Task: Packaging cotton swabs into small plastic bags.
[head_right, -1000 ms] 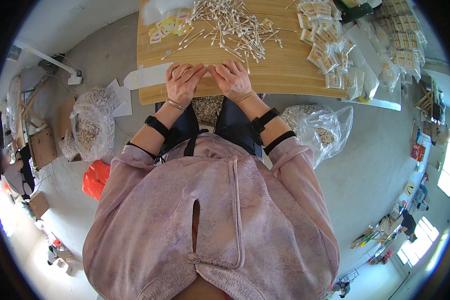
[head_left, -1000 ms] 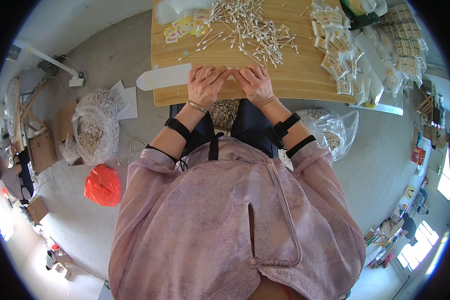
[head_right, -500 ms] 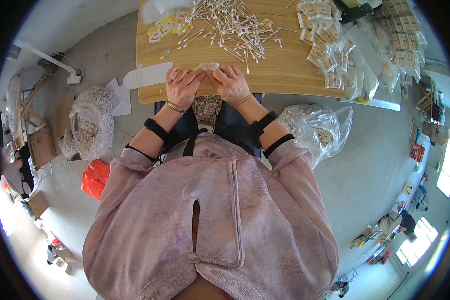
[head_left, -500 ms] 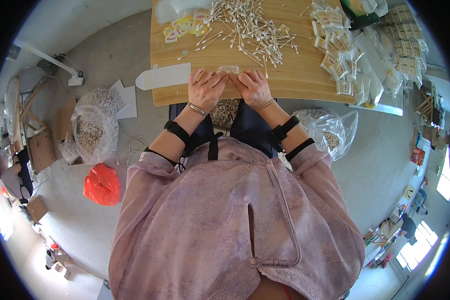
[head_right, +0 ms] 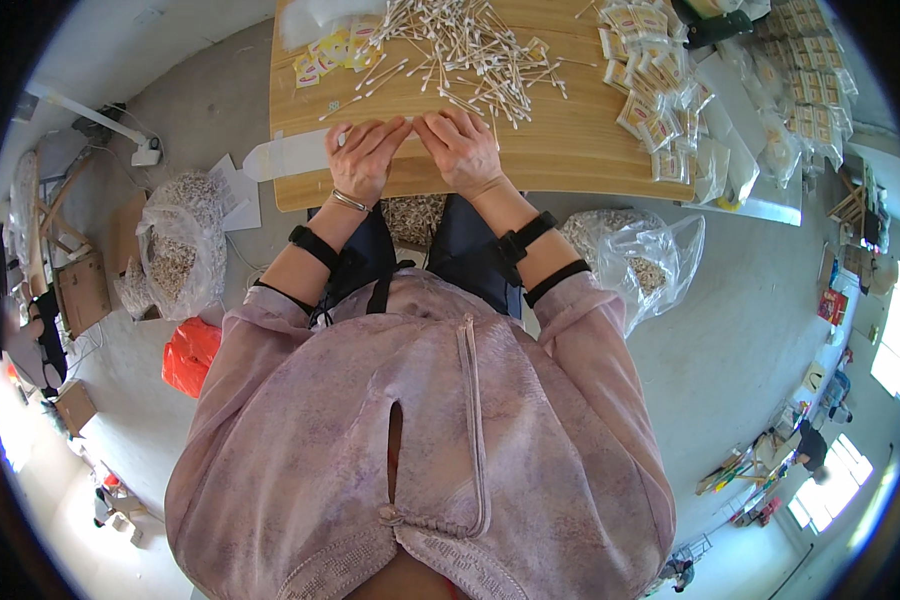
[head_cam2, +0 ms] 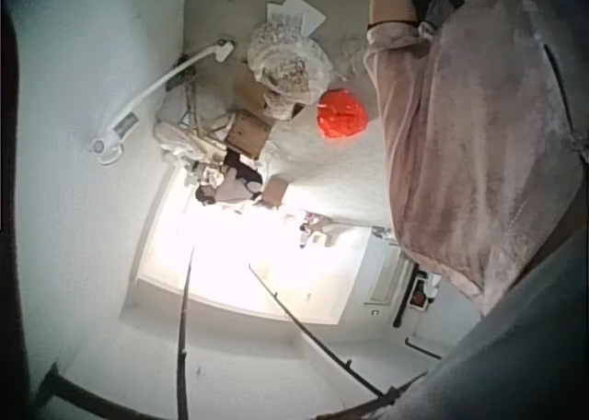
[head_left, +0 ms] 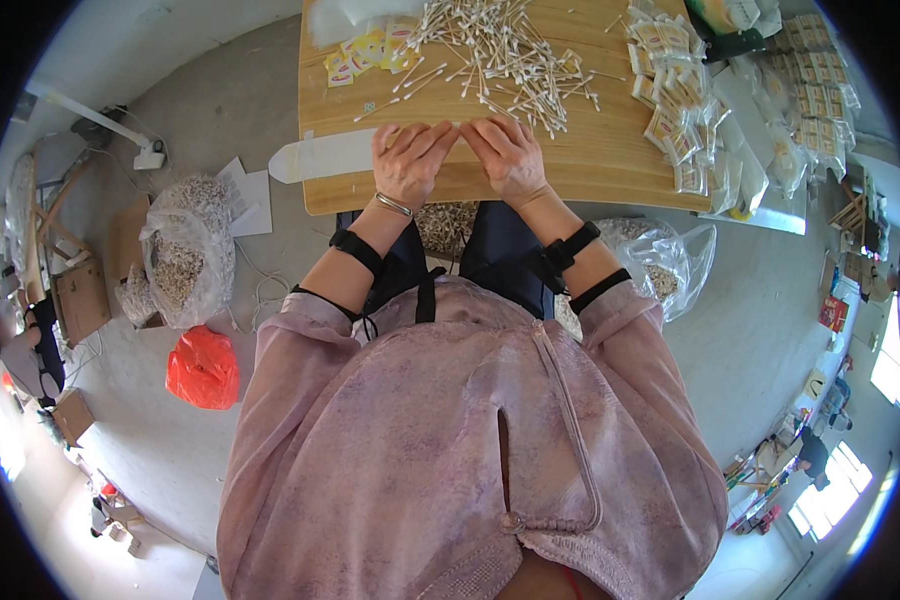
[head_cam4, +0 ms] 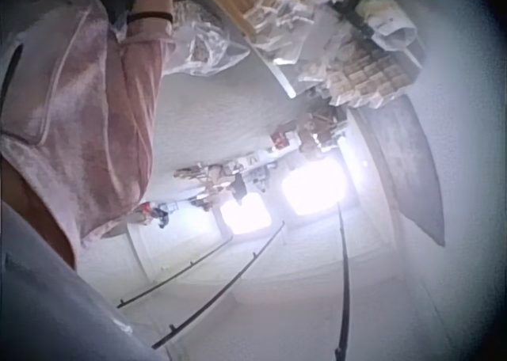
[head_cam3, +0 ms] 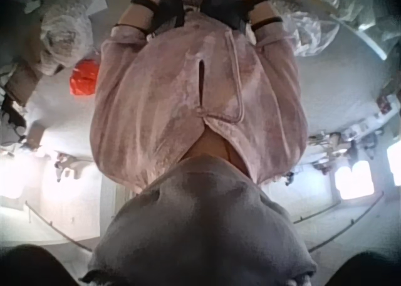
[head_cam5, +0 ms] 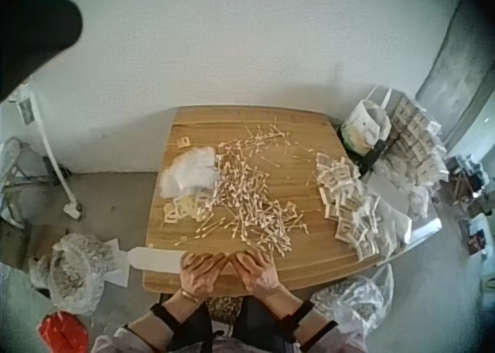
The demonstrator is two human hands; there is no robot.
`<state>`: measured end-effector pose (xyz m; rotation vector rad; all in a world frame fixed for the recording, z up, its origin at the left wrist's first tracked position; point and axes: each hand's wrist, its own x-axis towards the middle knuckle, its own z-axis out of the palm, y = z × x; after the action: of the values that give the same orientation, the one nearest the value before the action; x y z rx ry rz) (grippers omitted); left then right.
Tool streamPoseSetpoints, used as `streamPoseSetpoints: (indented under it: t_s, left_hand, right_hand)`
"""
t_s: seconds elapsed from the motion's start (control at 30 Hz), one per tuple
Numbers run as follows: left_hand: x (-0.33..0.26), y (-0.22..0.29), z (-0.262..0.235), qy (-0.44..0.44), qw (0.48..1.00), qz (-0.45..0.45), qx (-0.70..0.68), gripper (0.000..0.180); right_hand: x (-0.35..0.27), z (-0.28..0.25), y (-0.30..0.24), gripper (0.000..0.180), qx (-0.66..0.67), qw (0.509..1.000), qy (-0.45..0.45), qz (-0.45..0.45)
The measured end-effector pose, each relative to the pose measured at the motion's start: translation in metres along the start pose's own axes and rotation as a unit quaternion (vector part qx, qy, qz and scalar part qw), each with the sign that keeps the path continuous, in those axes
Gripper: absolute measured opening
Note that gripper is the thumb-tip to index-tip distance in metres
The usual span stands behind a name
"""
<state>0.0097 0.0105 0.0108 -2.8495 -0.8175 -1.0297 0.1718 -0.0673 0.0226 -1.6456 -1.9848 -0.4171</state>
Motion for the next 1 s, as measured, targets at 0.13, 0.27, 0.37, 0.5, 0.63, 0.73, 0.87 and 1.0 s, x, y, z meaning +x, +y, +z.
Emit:
streamPoseSetpoints:
  t_s: [0.13,0.27,0.37,0.5,0.63,0.73,0.87,1.0]
  left_hand:
    - [-0.001,0.001,-0.003,-0.011,1.000,0.002,-0.001,0.029]
    - [0.007,0.000,-0.004,-0.014,1.000,0.016,0.004,0.028]
    - [-0.002,0.003,-0.006,-0.014,1.000,0.023,-0.005,0.027]
    - [0.007,0.000,-0.001,-0.010,1.000,0.028,-0.004,0.026]
    - [0.015,-0.009,0.001,-0.022,0.999,0.035,-0.017,0.027]
    - [0.019,-0.016,0.002,-0.019,0.999,0.047,-0.019,0.027]
    - [0.021,-0.016,0.004,-0.024,0.998,0.053,-0.027,0.027]
    - [0.023,-0.013,0.006,-0.014,0.997,0.060,-0.051,0.023]
  right_hand:
    - [-0.002,0.000,-0.002,0.028,0.019,1.000,-0.008,0.008]
    - [0.004,0.003,0.002,0.029,0.036,0.999,0.021,0.019]
    - [-0.003,0.001,-0.009,0.028,0.044,0.998,-0.002,0.036]
    - [-0.001,0.004,-0.001,0.024,0.041,0.998,0.004,0.050]
    - [0.007,0.005,0.010,0.024,0.081,0.995,-0.011,0.050]
    - [0.014,0.006,0.013,0.023,0.117,0.992,0.011,0.043]
    - [0.013,0.012,0.015,0.020,0.134,0.988,0.011,0.071]
    - [0.012,0.012,0.017,0.013,0.189,0.973,0.025,0.130]
